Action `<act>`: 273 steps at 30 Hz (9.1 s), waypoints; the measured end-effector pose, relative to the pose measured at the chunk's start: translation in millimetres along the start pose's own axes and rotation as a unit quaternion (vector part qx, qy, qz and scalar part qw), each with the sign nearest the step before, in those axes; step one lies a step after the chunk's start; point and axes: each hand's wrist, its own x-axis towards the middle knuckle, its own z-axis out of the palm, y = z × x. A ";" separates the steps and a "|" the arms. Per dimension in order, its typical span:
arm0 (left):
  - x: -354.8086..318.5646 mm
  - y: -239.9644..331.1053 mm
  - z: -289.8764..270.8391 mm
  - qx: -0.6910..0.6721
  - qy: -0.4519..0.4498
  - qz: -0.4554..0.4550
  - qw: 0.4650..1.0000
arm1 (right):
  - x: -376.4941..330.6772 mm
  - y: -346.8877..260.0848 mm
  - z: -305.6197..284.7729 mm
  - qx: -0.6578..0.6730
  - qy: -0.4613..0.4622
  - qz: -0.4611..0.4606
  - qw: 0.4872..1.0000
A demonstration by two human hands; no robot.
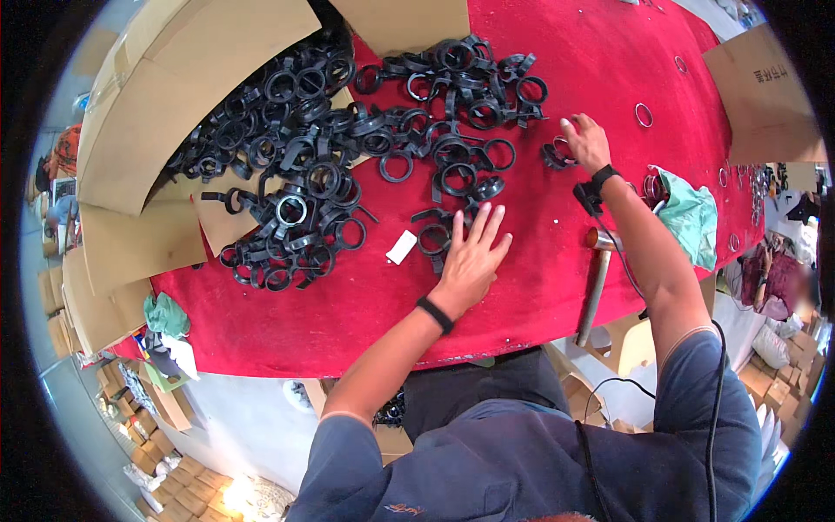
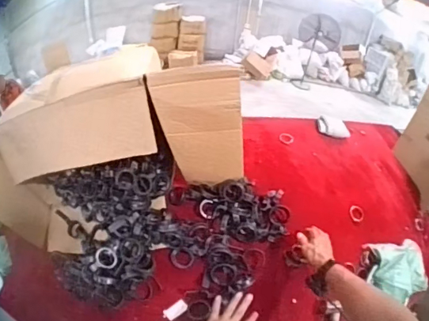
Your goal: Assembling metal rings onto plastic circular components at a workbench.
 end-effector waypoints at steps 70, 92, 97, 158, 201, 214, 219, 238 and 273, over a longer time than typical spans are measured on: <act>-147.7 -22.7 4.6 -0.092 0.214 -0.339 0.911 | -266.0 -98.1 51.7 0.702 -0.149 0.167 0.676; -73.9 119.1 14.7 -0.383 0.180 -0.254 0.870 | -319.1 -5.3 14.2 0.806 -0.212 0.218 0.509; -81.9 124.4 -1.4 -0.284 0.100 -0.229 0.926 | -328.2 10.2 17.2 0.756 -0.278 0.228 0.547; 49.1 291.8 214.7 -0.126 0.097 -0.314 0.936 | -384.2 423.4 -208.1 0.430 -0.130 0.377 0.810; 712.3 550.8 294.2 0.169 -0.294 -0.246 0.908 | 156.5 759.9 -697.6 0.138 0.117 0.013 0.983; 715.0 560.6 310.5 0.144 -0.254 -0.253 0.922 | 473.6 661.1 -794.9 -0.079 0.180 -0.137 0.971; 720.0 557.5 312.9 0.141 -0.286 -0.250 0.914 | 530.1 639.7 -798.7 -0.167 0.103 -0.049 0.979; 711.2 546.4 324.6 0.075 -0.266 -0.230 0.933 | 562.5 659.6 -796.4 -0.161 -0.020 0.113 0.980; 705.9 532.1 319.0 0.036 -0.258 -0.238 0.936 | 421.8 731.6 -796.7 -0.214 -0.207 0.000 0.954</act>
